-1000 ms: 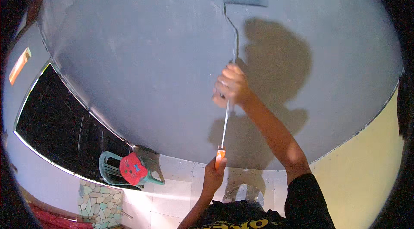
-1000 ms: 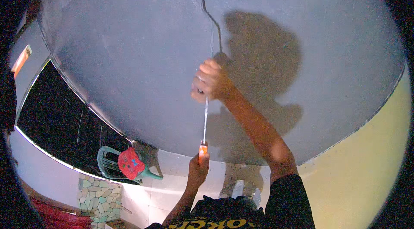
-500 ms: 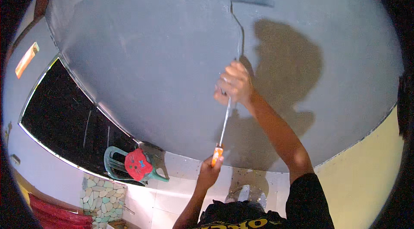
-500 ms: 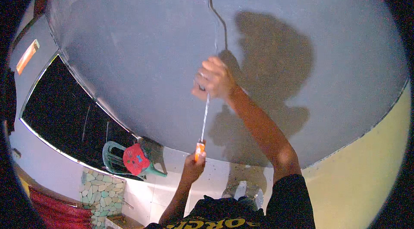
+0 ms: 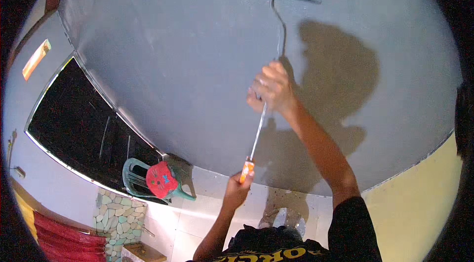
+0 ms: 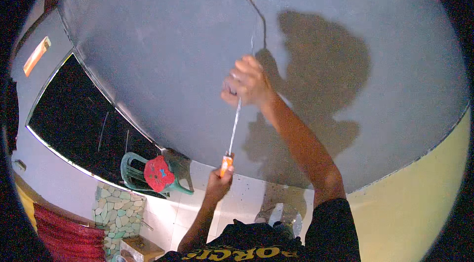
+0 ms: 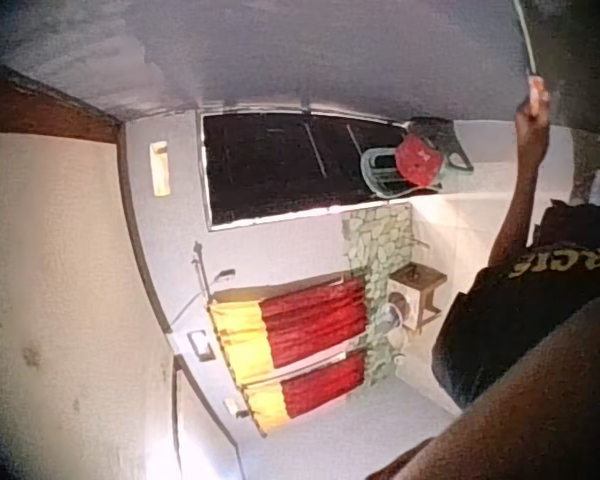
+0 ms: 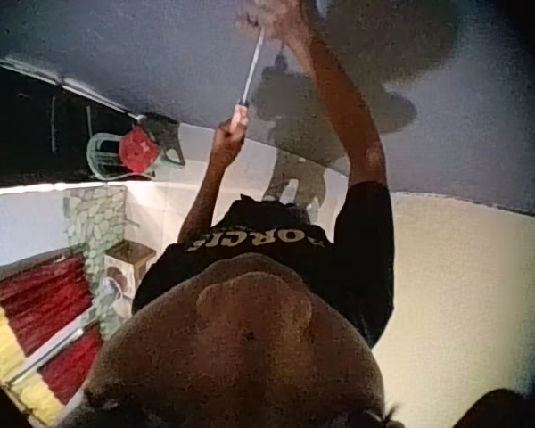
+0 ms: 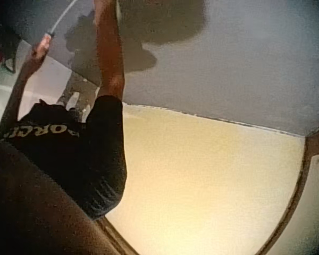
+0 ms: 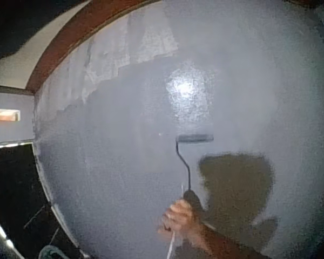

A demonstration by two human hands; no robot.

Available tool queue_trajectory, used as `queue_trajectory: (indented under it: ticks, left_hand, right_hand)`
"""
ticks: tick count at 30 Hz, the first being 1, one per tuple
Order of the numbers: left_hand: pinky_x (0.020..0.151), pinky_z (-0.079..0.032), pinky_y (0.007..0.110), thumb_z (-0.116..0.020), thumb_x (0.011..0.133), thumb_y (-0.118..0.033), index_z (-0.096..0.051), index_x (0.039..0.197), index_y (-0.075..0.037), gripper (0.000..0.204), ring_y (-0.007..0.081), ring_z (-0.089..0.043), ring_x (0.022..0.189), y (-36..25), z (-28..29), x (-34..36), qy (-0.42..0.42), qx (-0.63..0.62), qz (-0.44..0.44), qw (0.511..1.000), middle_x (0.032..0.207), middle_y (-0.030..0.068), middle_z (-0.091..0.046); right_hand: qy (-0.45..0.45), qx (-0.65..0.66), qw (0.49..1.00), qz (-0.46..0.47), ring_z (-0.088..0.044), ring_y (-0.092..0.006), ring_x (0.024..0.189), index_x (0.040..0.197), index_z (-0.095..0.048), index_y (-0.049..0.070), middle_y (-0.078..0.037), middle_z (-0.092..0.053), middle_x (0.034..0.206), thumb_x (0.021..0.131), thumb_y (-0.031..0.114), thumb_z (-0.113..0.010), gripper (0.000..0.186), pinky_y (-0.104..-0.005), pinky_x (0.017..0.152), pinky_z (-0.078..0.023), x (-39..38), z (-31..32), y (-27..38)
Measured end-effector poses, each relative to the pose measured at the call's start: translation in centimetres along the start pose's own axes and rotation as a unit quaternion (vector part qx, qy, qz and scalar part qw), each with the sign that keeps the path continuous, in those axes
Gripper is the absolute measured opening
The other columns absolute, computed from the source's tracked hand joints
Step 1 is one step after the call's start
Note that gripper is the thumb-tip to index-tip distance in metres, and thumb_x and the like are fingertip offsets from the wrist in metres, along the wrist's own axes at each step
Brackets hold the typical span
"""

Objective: Applying gray paint to a ceiling using a paint roller.

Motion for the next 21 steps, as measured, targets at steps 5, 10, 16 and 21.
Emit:
queue_trajectory:
  ticks: [5, 10, 16, 21]
  left_hand:
    - [0.05, -0.033, 0.025, -0.06, 0.096, -0.036, -0.051, 0.067, -0.006, 0.043, 0.0043, -0.039, 0.057, 1.6, 0.4, -1.5, -0.034, 0.076, -0.023, 0.996, 0.058, -0.007, -0.041]
    - [0.049, -0.03, 0.024, -0.062, 0.095, -0.031, -0.05, 0.067, -0.006, 0.04, 0.0033, -0.037, 0.055, -4.8, 1.4, 1.2, -0.06, -0.006, -0.075, 0.995, 0.058, -0.0073, -0.041]
    - [0.049, -0.031, 0.026, -0.062, 0.096, -0.03, -0.05, 0.067, -0.006, 0.04, 0.0042, -0.037, 0.057, -1.4, 0.8, 1.1, -0.052, -0.006, -0.065, 0.996, 0.059, -0.007, -0.04]
    - [0.048, -0.032, 0.027, -0.061, 0.095, -0.035, -0.05, 0.065, -0.006, 0.044, 0.005, -0.037, 0.056, 1.0, 0.3, -0.1, -0.065, 0.067, -0.032, 0.995, 0.059, -0.0077, -0.04]
  right_hand:
    - [0.062, 0.014, 0.997, -0.038, -0.048, -0.0217, 0.062, 0.056, -0.056, 0.012, -0.003, -0.052, 0.061, 0.059, 0.022, -0.072, 0.019, -0.0402, 0.068, -0.045, -3.0, -1.1, 1.7]
    - [0.008, -0.009, 1.0, 0.017, -0.048, -0.0207, 0.062, 0.055, -0.055, 0.012, -0.004, -0.05, 0.057, 0.058, 0.02, -0.072, 0.02, -0.0381, 0.065, -0.043, 3.5, -0.7, -2.0]
    - [0.01, -0.005, 1.0, 0.015, -0.048, -0.0204, 0.062, 0.056, -0.055, 0.011, -0.003, -0.05, 0.058, 0.056, 0.022, -0.073, 0.021, -0.0377, 0.065, -0.044, 0.5, -1.6, -1.3]
    - [0.045, 0.018, 0.999, -0.005, -0.049, -0.0202, 0.063, 0.056, -0.056, 0.011, -0.003, -0.049, 0.06, 0.055, 0.025, -0.075, 0.024, -0.0392, 0.065, -0.044, -2.7, -2.3, 0.8]
Point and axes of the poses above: each hand's wrist, its own x-axis towards the middle knuckle, its own z-axis out of the back of the hand, y = z × x, the point moved 7 cm from there along x, towards the middle knuckle
